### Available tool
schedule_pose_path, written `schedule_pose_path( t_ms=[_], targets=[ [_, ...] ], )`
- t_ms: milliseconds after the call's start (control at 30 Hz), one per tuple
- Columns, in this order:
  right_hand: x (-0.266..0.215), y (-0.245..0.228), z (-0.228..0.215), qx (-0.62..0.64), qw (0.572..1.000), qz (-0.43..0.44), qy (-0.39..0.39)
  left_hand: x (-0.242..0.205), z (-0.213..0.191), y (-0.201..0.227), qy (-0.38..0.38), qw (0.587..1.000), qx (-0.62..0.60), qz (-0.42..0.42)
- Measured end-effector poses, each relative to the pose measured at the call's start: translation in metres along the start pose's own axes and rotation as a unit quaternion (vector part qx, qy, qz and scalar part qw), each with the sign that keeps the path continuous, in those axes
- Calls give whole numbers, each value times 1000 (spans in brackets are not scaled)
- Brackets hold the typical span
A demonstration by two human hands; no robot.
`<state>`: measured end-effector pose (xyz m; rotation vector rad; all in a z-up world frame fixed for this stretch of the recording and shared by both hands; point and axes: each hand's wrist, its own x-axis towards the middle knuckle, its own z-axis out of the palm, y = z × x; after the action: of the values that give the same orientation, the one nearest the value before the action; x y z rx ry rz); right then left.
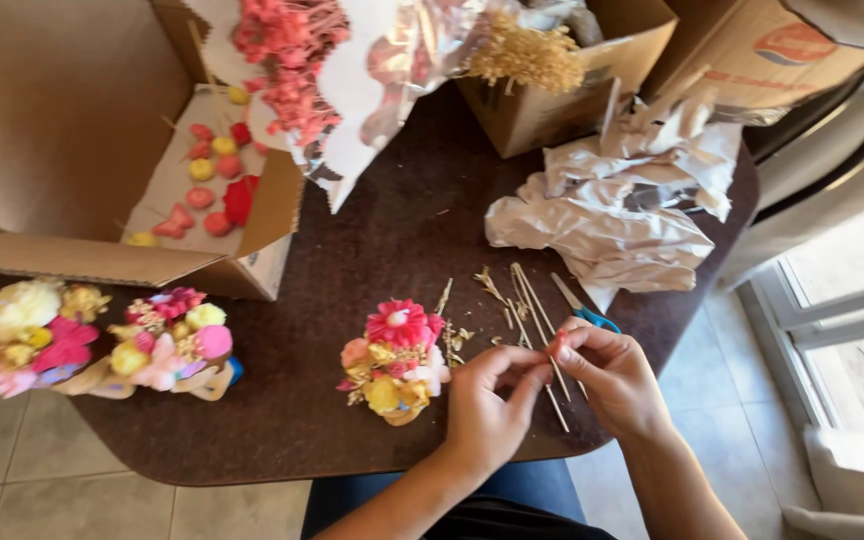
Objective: Assembling small floral arrangements using dried flowers and scissors
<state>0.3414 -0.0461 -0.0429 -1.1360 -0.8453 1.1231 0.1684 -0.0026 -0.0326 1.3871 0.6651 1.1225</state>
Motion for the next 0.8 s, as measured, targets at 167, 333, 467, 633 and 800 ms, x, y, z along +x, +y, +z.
schedule_pose_path(
  t_ms=[167,333,467,633,800],
  targets=[
    [-9,-13,-20,-430,883,-118,150,0,4,-15,-6,978,-170,-122],
    [-15,20,-50,-641,705,-169,251,3,5,-11,-27,980,-177,-88],
    [-10,14,-68,-665,713,-90,204,4,0,-11,-58,976,-187,-93],
    [-13,-17,-84,-547,819,-68,161,8,-8,-3,-75,982,-167,-53],
    [-30,-72,-66,-385,910,117,-96,9,-9,0,-89,988,-123,-25]
  ],
)
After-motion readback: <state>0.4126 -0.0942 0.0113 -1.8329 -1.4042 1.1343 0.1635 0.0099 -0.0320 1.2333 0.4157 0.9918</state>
